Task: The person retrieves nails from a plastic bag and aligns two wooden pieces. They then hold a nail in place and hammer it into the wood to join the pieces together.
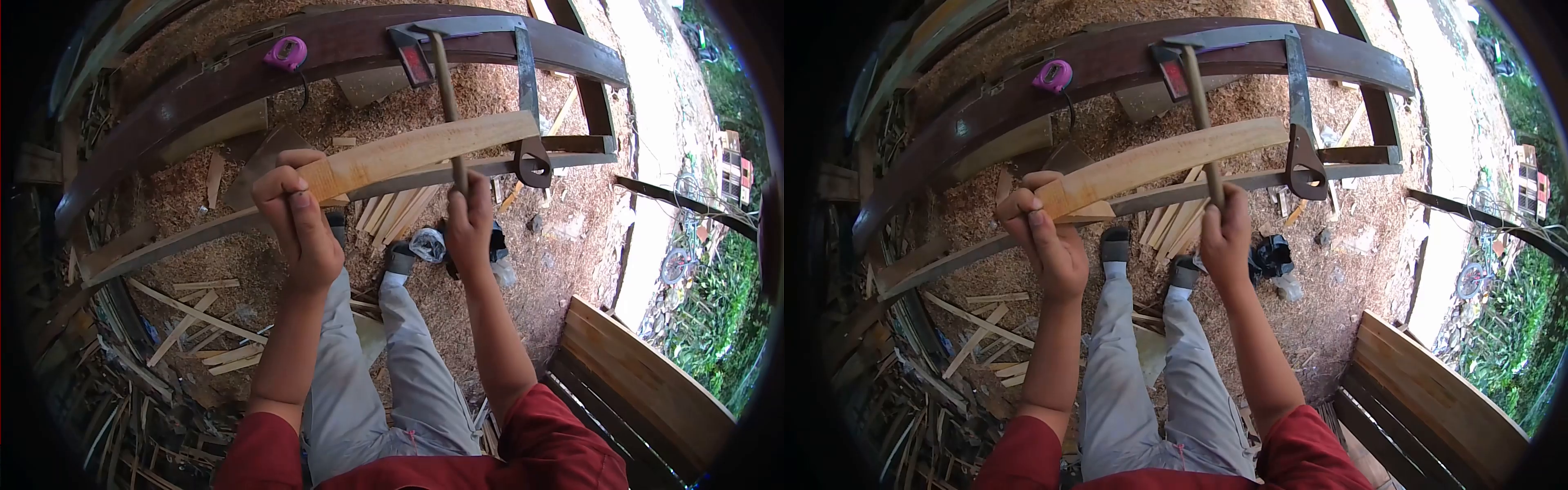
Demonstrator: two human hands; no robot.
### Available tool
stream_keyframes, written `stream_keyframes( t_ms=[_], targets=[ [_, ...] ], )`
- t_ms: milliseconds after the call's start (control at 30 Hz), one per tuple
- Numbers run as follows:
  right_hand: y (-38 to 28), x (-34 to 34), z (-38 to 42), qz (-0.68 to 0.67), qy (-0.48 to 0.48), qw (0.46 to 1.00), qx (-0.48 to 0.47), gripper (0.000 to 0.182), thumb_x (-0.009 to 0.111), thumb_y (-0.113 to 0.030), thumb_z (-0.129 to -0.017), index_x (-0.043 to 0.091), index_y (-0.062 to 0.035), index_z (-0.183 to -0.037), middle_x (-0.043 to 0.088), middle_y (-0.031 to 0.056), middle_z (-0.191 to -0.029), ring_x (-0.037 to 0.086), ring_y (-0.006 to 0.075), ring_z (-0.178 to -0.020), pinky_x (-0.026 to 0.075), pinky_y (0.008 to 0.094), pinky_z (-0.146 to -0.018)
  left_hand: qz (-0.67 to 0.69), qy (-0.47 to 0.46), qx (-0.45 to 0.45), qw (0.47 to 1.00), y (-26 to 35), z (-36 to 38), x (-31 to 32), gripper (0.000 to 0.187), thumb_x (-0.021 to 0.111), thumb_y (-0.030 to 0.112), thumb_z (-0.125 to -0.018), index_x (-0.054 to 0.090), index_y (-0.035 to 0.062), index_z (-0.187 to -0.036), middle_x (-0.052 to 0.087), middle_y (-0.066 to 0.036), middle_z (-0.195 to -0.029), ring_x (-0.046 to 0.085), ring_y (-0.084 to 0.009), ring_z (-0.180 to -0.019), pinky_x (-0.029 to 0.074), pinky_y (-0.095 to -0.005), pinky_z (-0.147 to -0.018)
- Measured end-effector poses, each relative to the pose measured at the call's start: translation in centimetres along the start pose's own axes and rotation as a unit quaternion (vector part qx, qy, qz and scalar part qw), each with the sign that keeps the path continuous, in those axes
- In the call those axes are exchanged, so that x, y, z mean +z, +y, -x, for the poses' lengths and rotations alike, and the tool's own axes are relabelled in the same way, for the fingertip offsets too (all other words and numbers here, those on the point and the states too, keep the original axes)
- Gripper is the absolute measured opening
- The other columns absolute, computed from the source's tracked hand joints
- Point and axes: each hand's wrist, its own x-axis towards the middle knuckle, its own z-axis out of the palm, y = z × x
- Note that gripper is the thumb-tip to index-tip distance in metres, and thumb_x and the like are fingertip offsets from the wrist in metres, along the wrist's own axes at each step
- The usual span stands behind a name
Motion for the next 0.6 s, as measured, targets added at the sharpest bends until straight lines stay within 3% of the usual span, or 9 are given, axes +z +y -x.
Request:
stream_keyframes(
  t_ms=[33,100,200,300,400,433,467,533,600],
  targets=[
    [-0.2,-1.3,1.0,0.000,0.000,1.000,0.000,0.027,0.054,-0.006,-0.098,0.055,0.0022,-0.124,0.059,0.0096,-0.089,0.061,0.0237,-0.076,0.052,0.0386,-0.068,-0.002,0.001,0.001,1.000,-0.1,0.1,0.1,0.016,0.037,0.024,-0.111,0.033,0.0115,-0.119,0.050,-0.021,-0.125,0.049,-0.0209,-0.109,0.037,-0.0408,-0.106],
    [-1.1,-3.6,2.8,-0.186,0.013,0.975,0.118,0.021,0.050,-0.008,-0.104,0.056,-0.0023,-0.123,0.051,0.0000,-0.079,0.047,0.0080,-0.066,0.044,0.0281,-0.058,-0.002,-0.007,0.000,1.000,-0.1,0.2,0.3,0.015,0.037,0.024,-0.111,0.034,0.0113,-0.118,0.050,-0.020,-0.124,0.049,-0.0208,-0.108,0.037,-0.0407,-0.107],
    [-3.0,-6.1,4.4,-0.195,0.079,0.958,0.193,0.020,0.047,-0.016,-0.112,0.056,-0.0047,-0.126,0.046,-0.0037,-0.073,0.040,0.0034,-0.060,0.037,0.0215,-0.055,-0.013,-0.018,-0.003,1.000,0.2,0.4,0.5,0.015,0.036,0.024,-0.111,0.034,0.0110,-0.118,0.050,-0.019,-0.124,0.048,-0.0206,-0.108,0.037,-0.0399,-0.107],
    [-4.4,-8.3,4.8,-0.266,0.104,0.945,0.160,0.029,0.042,-0.026,-0.116,0.054,-0.0059,-0.133,0.039,-0.0065,-0.068,0.034,0.0045,-0.054,0.035,0.0217,-0.052,-0.028,-0.023,-0.004,0.999,0.4,0.4,0.7,0.014,0.035,0.022,-0.111,0.034,0.0108,-0.119,0.050,-0.019,-0.124,0.048,-0.0203,-0.108,0.037,-0.0384,-0.106],
    [-7.9,-9.5,3.7,-0.341,0.108,0.928,0.101,0.034,0.043,-0.029,-0.116,0.050,-0.0058,-0.139,0.037,-0.0047,-0.069,0.037,0.0069,-0.057,0.038,0.0234,-0.054,-0.030,-0.026,-0.006,0.999,0.3,0.7,0.8,0.013,0.033,0.020,-0.111,0.035,0.0103,-0.119,0.050,-0.018,-0.125,0.048,-0.0196,-0.108,0.037,-0.0372,-0.106],
    [-9.6,-9.6,3.0,-0.349,0.104,0.927,0.093,0.036,0.041,-0.026,-0.116,0.046,-0.0048,-0.144,0.044,-0.0009,-0.075,0.042,0.0086,-0.063,0.042,0.0256,-0.058,-0.029,-0.029,-0.009,0.999,0.4,0.7,0.8,0.013,0.033,0.019,-0.112,0.036,0.0100,-0.119,0.050,-0.017,-0.126,0.048,-0.0193,-0.108,0.037,-0.0367,-0.106],
    [-11.6,-9.4,2.4,-0.342,0.111,0.927,0.105,0.033,0.043,-0.020,-0.114,0.045,-0.0032,-0.142,0.049,0.0026,-0.083,0.048,0.0103,-0.070,0.046,0.0278,-0.063,-0.028,-0.027,-0.006,0.999,0.7,0.6,0.9,0.013,0.033,0.019,-0.112,0.036,0.0100,-0.119,0.050,-0.017,-0.126,0.048,-0.0193,-0.108,0.037,-0.0367,-0.106],
    [-14.9,-9.2,1.1,-0.303,0.072,0.940,0.136,0.027,0.049,-0.013,-0.110,0.047,-0.0026,-0.134,0.053,0.0054,-0.091,0.053,0.0087,-0.071,0.047,0.0260,-0.058,-0.034,-0.040,-0.011,0.999,1.2,0.6,1.4,0.012,0.033,0.017,-0.112,0.038,0.0091,-0.119,0.050,-0.016,-0.127,0.047,-0.0180,-0.106,0.038,-0.0362,-0.104],
    [-15.4,-9.3,0.3,-0.354,0.012,0.925,0.137,0.023,0.052,-0.012,-0.108,0.049,-0.0032,-0.129,0.055,0.0044,-0.088,0.054,0.0074,-0.068,0.045,0.0248,-0.054,-0.029,-0.046,-0.010,0.998,1.2,0.7,1.7,0.012,0.033,0.016,-0.112,0.039,0.0086,-0.119,0.051,-0.016,-0.127,0.047,-0.0173,-0.105,0.038,-0.0359,-0.103]
  ],
)
